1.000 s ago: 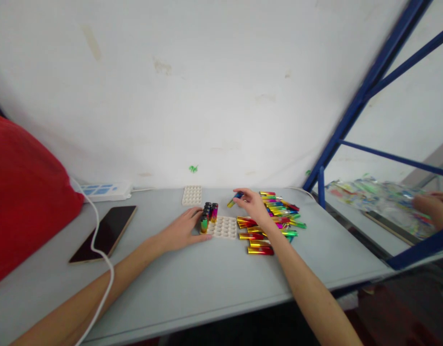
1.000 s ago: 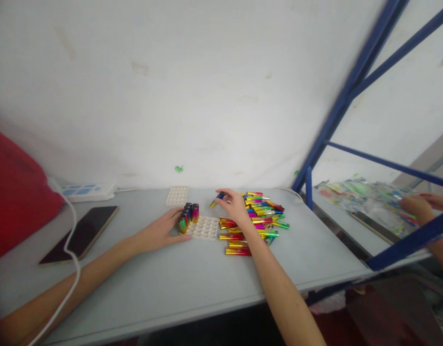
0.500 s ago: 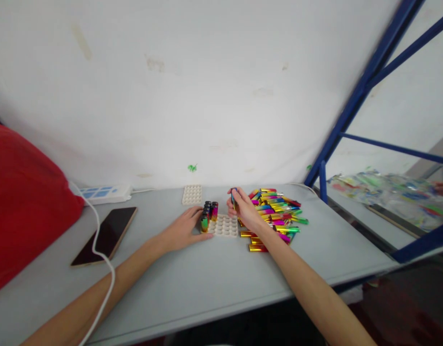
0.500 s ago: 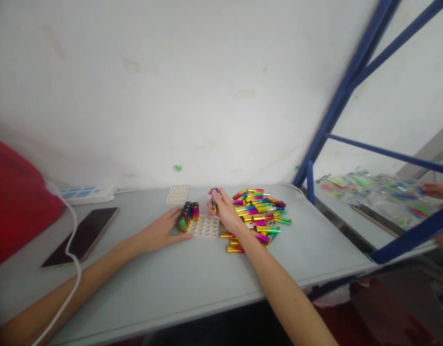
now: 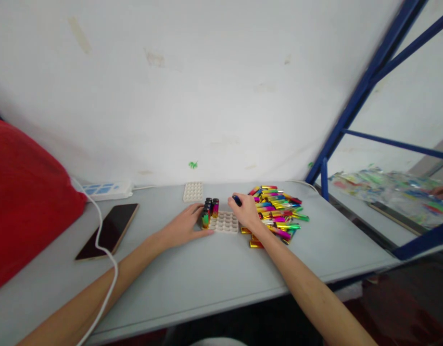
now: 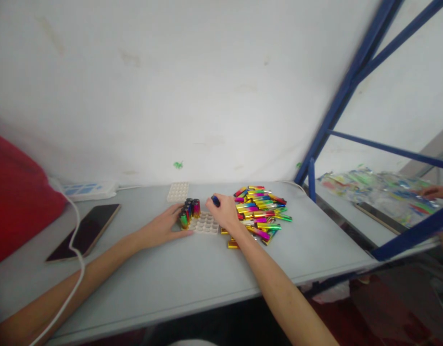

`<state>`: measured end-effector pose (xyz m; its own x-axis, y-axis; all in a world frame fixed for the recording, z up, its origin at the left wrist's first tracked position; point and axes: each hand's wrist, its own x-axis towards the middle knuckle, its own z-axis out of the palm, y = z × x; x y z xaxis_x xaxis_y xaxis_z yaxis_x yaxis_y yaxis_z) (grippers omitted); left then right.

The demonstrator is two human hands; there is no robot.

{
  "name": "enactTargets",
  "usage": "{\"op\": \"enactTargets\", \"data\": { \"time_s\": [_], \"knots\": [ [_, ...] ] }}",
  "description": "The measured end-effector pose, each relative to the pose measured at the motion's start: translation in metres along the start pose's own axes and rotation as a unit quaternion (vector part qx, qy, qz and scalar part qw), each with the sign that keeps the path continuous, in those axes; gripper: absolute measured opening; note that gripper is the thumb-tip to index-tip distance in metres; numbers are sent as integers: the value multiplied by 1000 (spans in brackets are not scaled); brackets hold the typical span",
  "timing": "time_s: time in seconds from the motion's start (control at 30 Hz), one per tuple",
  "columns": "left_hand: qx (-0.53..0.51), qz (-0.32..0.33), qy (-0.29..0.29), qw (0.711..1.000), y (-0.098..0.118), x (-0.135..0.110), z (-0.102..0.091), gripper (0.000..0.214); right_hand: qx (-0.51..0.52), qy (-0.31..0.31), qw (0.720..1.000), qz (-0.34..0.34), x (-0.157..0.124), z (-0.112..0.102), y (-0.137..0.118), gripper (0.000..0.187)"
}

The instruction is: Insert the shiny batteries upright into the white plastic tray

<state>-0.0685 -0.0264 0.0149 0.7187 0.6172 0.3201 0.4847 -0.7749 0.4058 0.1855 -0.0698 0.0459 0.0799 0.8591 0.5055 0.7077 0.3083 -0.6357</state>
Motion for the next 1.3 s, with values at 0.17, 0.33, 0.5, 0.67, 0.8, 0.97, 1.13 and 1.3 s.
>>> {"op": "enactTargets", "data": {
  "time_s": [0.17, 0.33, 0.5, 0.67, 0.8, 0.97, 1.13, 1.3],
  "knots": [
    [2, -2, -4, 1000, 1, 1, 0, 78, -34, -13, 999, -19, -2, 2, -1, 34],
    [1, -5, -4, 1000, 2, 1, 1, 79, -41, -3, 999, -34, -2, 2, 1, 38],
    [10, -3, -5, 1000, 2, 0, 0, 79, -20, -25, 997, -73, -1, 1, 4, 32],
    [-1, 1, -1, 1000, 2, 0, 1, 76, -6, -28, 988, -154, -1, -3, -2, 36],
    [7, 6, 0, 1000, 1, 0, 2, 78, -8, -58, 987, -150, -2, -10, -7, 47],
    [8, 15, 2, 1000, 1, -1, 2, 76, 9, -137, 983, -121, -3, -9, -8, 53],
    [7, 8, -2, 1000, 2, 0, 1, 78, -6, -185, 976, -118, -2, -5, -6, 52],
    [1, 10, 2, 1000, 0, 0, 2, 76, -13, -166, 976, -137, -2, -2, -4, 52]
  ]
}}
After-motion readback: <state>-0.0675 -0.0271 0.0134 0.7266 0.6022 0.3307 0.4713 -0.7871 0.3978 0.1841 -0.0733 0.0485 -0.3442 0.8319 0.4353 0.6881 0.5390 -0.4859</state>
